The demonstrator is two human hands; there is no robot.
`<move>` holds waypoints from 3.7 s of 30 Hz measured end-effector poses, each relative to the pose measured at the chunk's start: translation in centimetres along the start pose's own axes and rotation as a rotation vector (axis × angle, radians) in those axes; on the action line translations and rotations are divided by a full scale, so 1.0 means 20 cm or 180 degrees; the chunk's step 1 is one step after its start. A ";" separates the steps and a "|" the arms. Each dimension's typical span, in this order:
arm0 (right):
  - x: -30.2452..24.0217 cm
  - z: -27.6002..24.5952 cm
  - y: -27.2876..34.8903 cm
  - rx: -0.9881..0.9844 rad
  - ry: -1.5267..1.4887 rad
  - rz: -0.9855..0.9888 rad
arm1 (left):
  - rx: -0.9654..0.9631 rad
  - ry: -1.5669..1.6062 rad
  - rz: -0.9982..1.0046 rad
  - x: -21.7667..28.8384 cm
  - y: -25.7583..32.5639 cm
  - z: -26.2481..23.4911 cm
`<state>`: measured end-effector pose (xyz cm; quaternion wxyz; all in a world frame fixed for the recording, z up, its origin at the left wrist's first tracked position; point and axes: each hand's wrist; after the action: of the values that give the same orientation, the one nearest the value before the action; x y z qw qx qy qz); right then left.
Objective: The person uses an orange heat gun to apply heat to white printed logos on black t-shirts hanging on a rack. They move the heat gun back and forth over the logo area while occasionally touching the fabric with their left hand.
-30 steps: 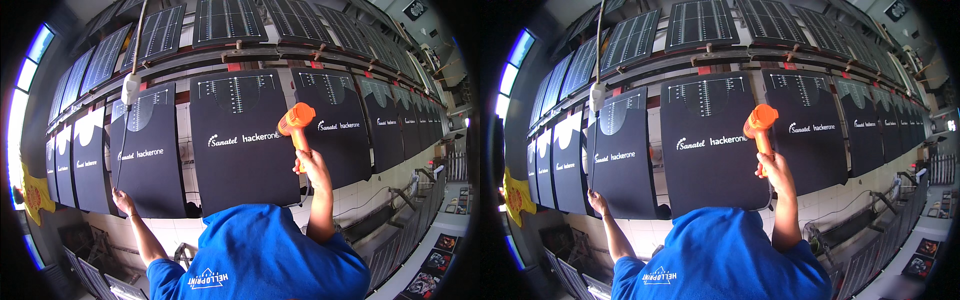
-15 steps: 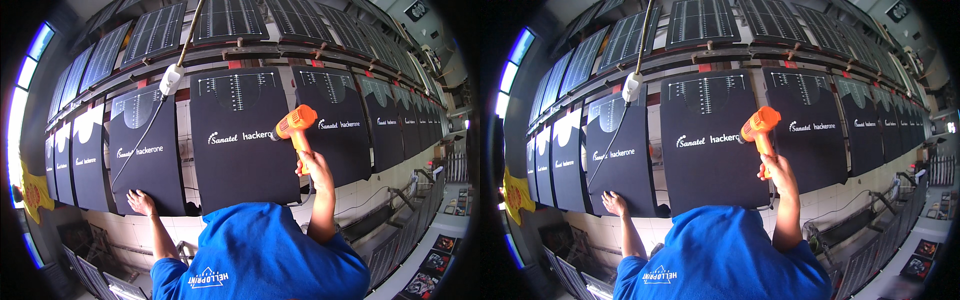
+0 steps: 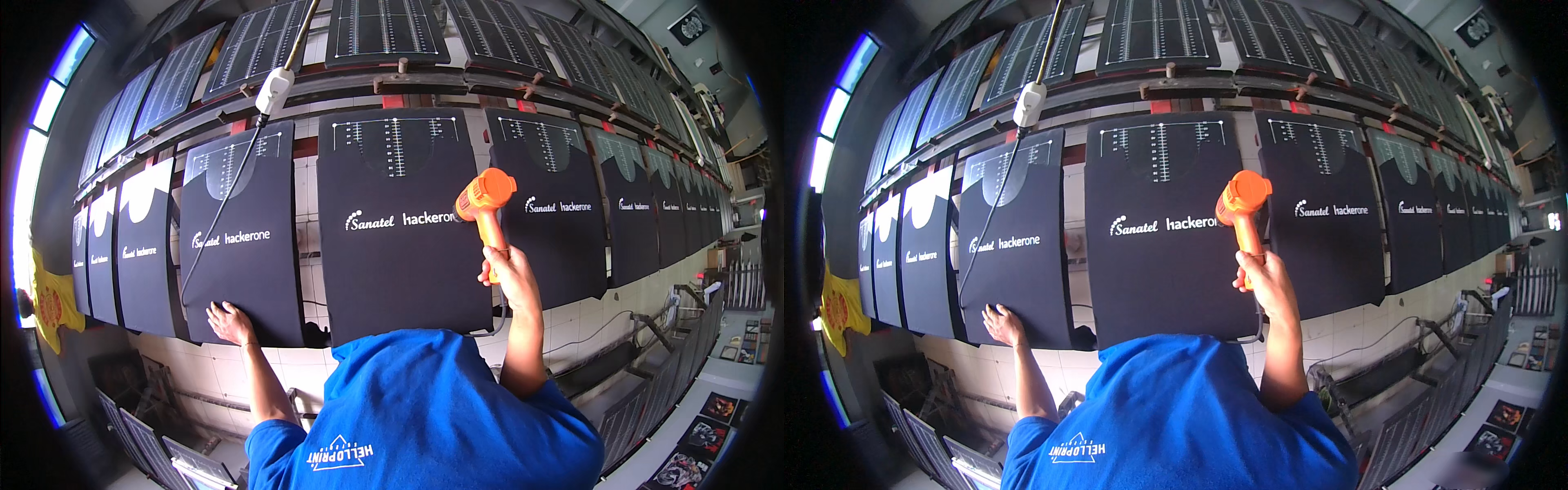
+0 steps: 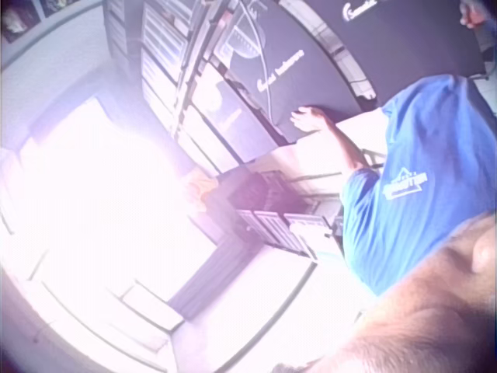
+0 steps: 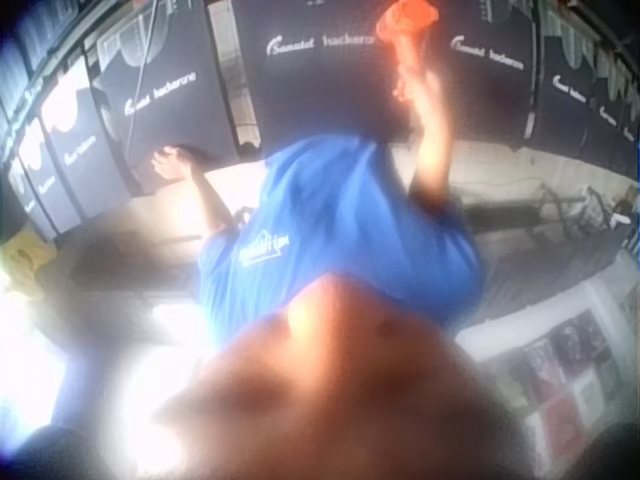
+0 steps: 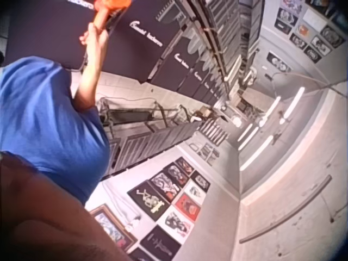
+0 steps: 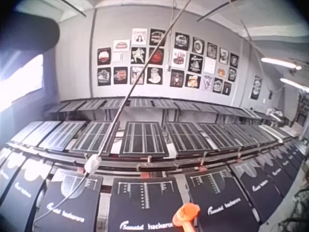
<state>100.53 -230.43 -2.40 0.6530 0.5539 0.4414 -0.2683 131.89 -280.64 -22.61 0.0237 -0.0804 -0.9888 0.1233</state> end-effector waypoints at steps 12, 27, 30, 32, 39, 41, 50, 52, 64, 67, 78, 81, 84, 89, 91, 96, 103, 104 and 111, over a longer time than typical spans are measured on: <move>-0.01 0.02 -0.03 -0.0294 -0.0199 0.0096 | -0.0050 0.0003 -0.0072 0.01 0.00 -0.02; -0.03 0.05 -0.04 -0.0431 -0.0108 0.0158 | -0.0085 0.0034 -0.0122 0.03 0.01 -0.04; -0.03 0.04 -0.05 -0.0478 -0.0198 0.0183 | -0.0062 0.0012 -0.0123 0.02 0.01 -0.04; -0.02 0.07 -0.04 -0.0435 -0.0009 0.0082 | -0.0063 0.0002 -0.0109 0.02 0.01 -0.03; -0.03 0.07 -0.04 -0.0544 -0.0176 0.0137 | -0.0056 -0.0005 -0.0121 0.02 0.01 -0.03; -0.05 0.06 -0.05 -0.0631 -0.0286 0.0254 | -0.0053 0.0003 -0.0129 0.01 0.01 -0.03; -0.04 0.11 -0.05 -0.0644 -0.0030 0.0211 | -0.0094 0.0032 -0.0143 0.03 0.01 -0.05; -0.02 0.13 -0.05 -0.0680 0.0140 0.0021 | -0.0108 0.0021 -0.0149 0.05 0.02 -0.05; -0.04 0.18 -0.13 -0.0693 0.0091 -0.0005 | -0.0106 0.0062 -0.0113 0.02 0.01 -0.04; -0.04 0.17 -0.10 -0.0717 0.0043 0.0076 | -0.0147 0.0062 -0.0101 0.02 0.01 -0.04; -0.04 0.21 0.01 -0.0610 -0.0166 0.0257 | -0.0156 0.0034 -0.0094 -0.01 0.01 -0.03; -0.02 0.29 0.02 -0.0470 -0.0004 0.0112 | -0.0149 0.0054 -0.0080 0.01 0.01 -0.04; -0.03 0.33 0.02 -0.0394 -0.0006 0.0163 | -0.0136 0.0064 -0.0078 0.00 0.01 -0.05; -0.02 0.42 0.04 -0.0314 0.0220 0.0041 | -0.0074 0.0252 0.0273 -0.02 -0.03 -0.06; -0.02 0.39 0.04 -0.0337 0.0035 0.0164 | 0.0020 0.0299 0.0484 -0.05 -0.07 -0.05; -0.02 0.46 0.04 -0.0309 0.0185 0.0044 | 0.0512 0.0392 0.0114 -0.20 -0.25 0.03; -0.02 0.48 0.03 -0.0418 0.0102 0.0113 | 0.0311 0.0125 0.0238 -0.42 -0.55 0.18; -0.02 0.47 0.02 -0.0450 0.0009 0.0177 | 0.0282 0.0168 0.0233 -0.43 -0.58 0.20; -0.01 0.51 0.01 -0.0479 0.0129 0.0038 | 0.0248 0.0166 0.0224 -0.43 -0.62 0.24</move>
<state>103.44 -240.21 -2.10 0.6853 0.5112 0.4700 -0.2192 138.17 -295.11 -24.35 0.0483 -0.1174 -0.9789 0.1604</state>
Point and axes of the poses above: each hand's wrist, its own y-axis away from the middle knuckle, its own z-axis out of the palm, x = y × z, and after that the axes turned 4 degrees about -y, right-handed
